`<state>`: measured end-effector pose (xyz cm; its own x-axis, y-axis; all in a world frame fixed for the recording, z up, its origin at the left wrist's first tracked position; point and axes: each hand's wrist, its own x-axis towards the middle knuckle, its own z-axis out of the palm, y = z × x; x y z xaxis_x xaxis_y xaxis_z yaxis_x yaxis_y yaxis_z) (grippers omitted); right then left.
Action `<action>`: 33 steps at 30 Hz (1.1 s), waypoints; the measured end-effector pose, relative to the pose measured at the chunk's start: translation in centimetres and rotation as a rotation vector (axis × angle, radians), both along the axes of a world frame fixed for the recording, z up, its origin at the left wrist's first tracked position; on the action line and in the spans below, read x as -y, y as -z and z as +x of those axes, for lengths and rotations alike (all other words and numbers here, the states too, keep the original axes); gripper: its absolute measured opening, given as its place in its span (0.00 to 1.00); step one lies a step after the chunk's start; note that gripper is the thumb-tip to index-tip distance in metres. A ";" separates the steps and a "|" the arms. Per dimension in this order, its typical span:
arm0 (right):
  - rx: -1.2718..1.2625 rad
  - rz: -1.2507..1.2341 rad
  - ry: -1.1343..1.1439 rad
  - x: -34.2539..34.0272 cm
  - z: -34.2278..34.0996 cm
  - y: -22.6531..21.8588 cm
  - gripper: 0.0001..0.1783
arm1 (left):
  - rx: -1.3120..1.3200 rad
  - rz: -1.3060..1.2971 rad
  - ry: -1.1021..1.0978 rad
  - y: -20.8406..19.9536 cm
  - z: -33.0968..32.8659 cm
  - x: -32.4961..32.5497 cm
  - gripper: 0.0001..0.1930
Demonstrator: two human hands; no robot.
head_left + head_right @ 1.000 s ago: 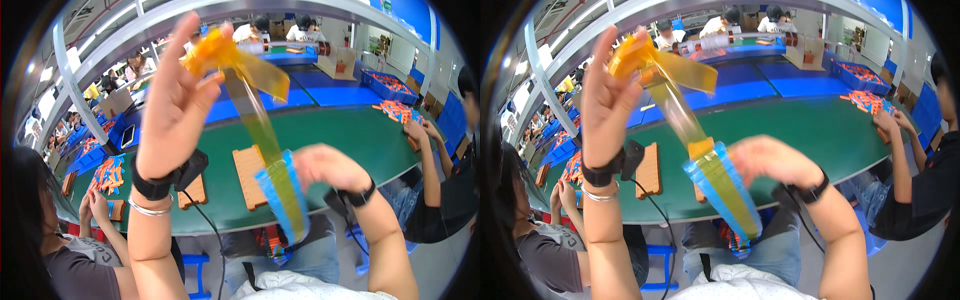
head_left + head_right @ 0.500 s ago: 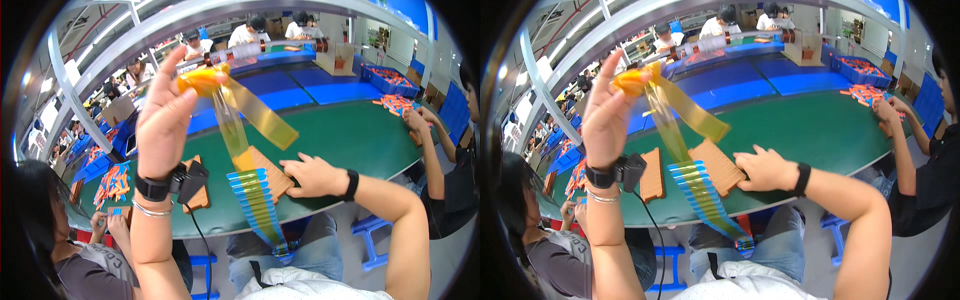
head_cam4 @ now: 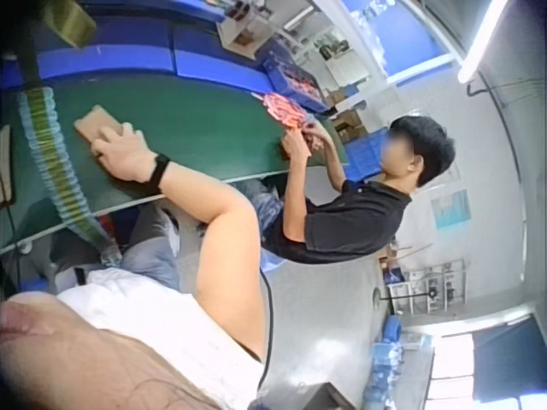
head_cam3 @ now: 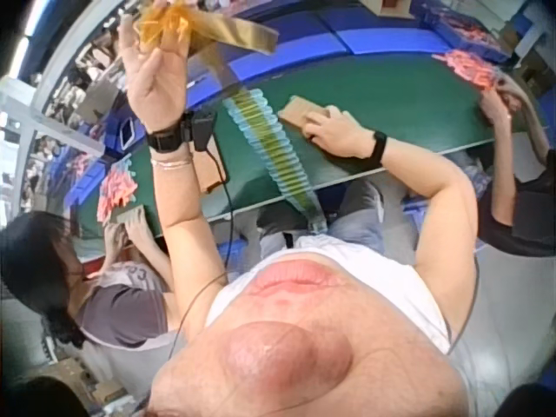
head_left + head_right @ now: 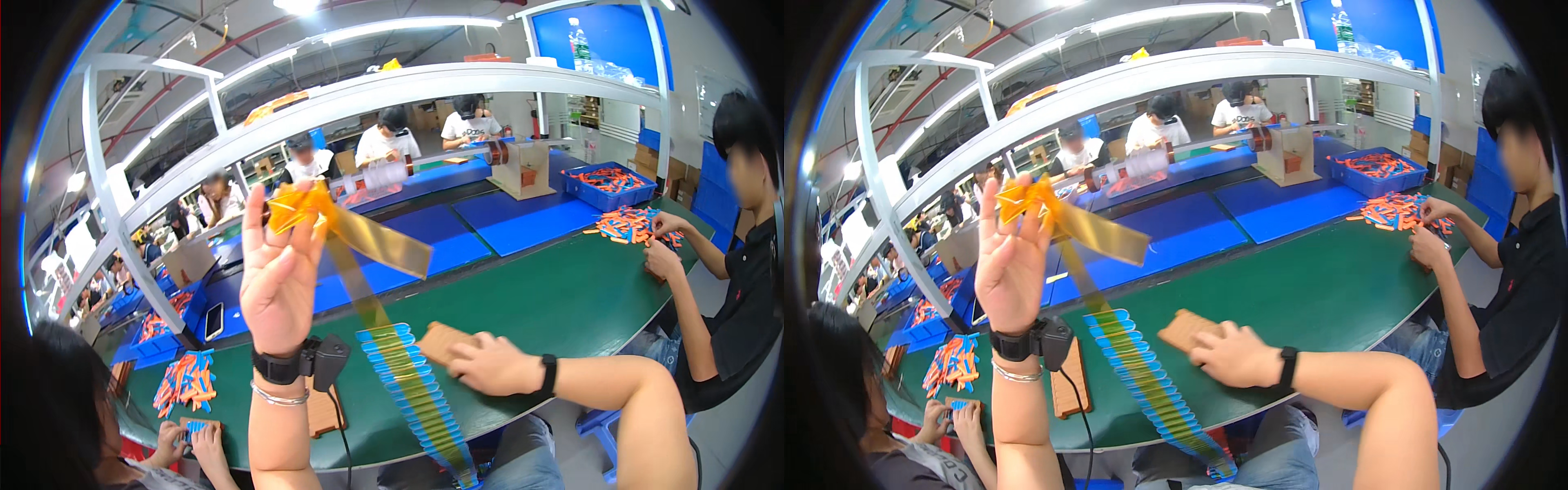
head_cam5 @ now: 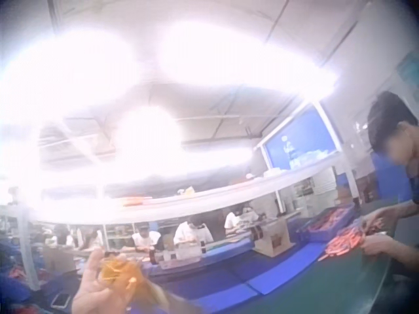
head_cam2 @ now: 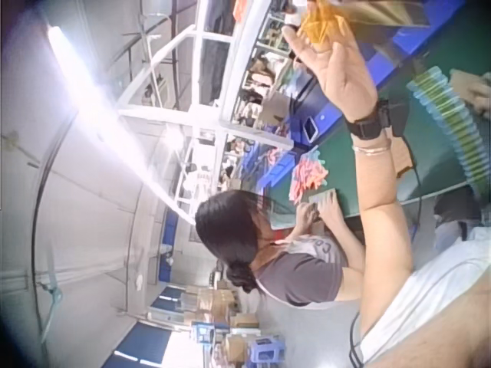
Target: Assembling small blue and green strips onto a brown base and applying adhesive tape in a factory setting.
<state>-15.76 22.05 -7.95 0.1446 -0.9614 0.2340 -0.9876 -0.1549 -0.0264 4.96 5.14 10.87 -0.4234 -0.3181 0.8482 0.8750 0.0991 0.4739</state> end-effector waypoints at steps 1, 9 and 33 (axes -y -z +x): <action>-0.007 0.020 0.061 -1.0 -1.8 -0.1 0.12 | 0.006 -0.012 -0.027 -0.2 -0.1 0.5 0.39; 0.171 0.420 0.271 -8.1 -16.2 -4.5 0.13 | 0.214 0.050 -0.063 1.1 -2.5 4.0 0.39; -0.112 -0.922 0.446 25.5 -17.5 -35.8 0.39 | 0.498 0.031 -0.087 7.6 -3.0 8.2 0.31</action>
